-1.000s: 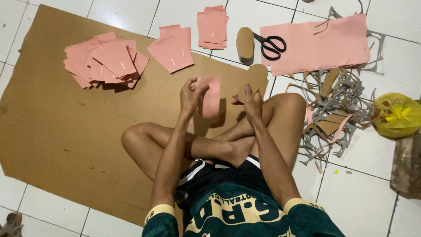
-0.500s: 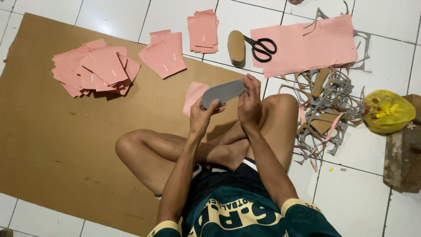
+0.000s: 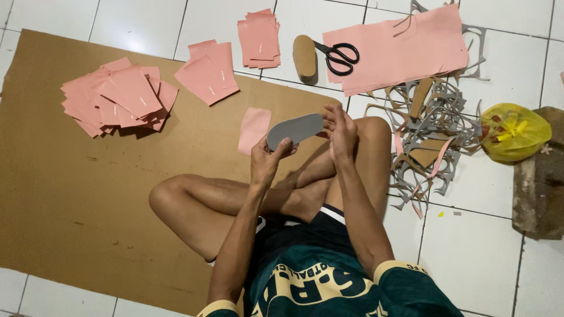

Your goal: The person sits on the floor and assembles pink sandals by placing a pink insole onto a brown sole, then trimming the excess pink material with scissors. The person repeats this process with multiple insoles and soles, stacking the finished components.

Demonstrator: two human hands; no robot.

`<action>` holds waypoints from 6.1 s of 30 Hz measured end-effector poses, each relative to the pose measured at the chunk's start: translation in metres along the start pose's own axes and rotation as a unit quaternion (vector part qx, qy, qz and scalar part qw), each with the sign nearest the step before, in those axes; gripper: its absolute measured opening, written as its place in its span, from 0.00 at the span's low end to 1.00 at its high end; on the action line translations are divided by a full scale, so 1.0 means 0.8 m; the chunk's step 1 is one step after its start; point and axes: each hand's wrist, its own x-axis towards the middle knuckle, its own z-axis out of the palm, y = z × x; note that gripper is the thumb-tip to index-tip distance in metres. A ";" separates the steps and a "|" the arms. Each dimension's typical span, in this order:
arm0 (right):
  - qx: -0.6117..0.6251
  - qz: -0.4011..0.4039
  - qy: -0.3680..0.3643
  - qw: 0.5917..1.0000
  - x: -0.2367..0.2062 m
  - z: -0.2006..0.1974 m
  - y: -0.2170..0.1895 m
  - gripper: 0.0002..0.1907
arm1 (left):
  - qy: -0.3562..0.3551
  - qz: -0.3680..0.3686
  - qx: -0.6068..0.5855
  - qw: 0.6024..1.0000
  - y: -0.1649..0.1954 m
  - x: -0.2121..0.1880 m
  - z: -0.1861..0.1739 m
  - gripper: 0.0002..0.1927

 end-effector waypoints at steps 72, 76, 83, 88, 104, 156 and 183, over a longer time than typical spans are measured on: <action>-0.261 0.055 -0.140 0.954 0.095 0.105 0.053 0.22 | 0.123 -0.018 0.770 0.626 -0.117 0.073 -0.098 0.38; -0.130 0.156 -0.114 0.972 0.090 0.106 0.049 0.19 | 0.096 0.090 0.768 0.627 -0.110 0.069 -0.107 0.38; -0.130 0.169 -0.095 0.972 0.084 0.106 0.048 0.18 | 0.135 0.077 0.679 0.718 -0.089 0.100 -0.115 0.31; -0.102 0.171 -0.100 0.975 0.086 0.105 0.053 0.20 | 0.042 0.065 0.811 0.580 -0.112 0.082 -0.105 0.41; 0.084 0.156 -0.048 0.983 0.085 0.106 0.053 0.11 | 0.153 0.142 0.550 0.808 -0.090 0.094 -0.127 0.17; -0.362 -0.030 -0.051 0.930 0.076 0.093 0.049 0.21 | 0.023 0.121 0.666 0.736 -0.105 0.074 -0.128 0.33; -0.380 -0.013 -0.053 0.923 0.080 0.090 0.062 0.21 | -0.024 0.083 0.645 0.759 -0.106 0.083 -0.146 0.41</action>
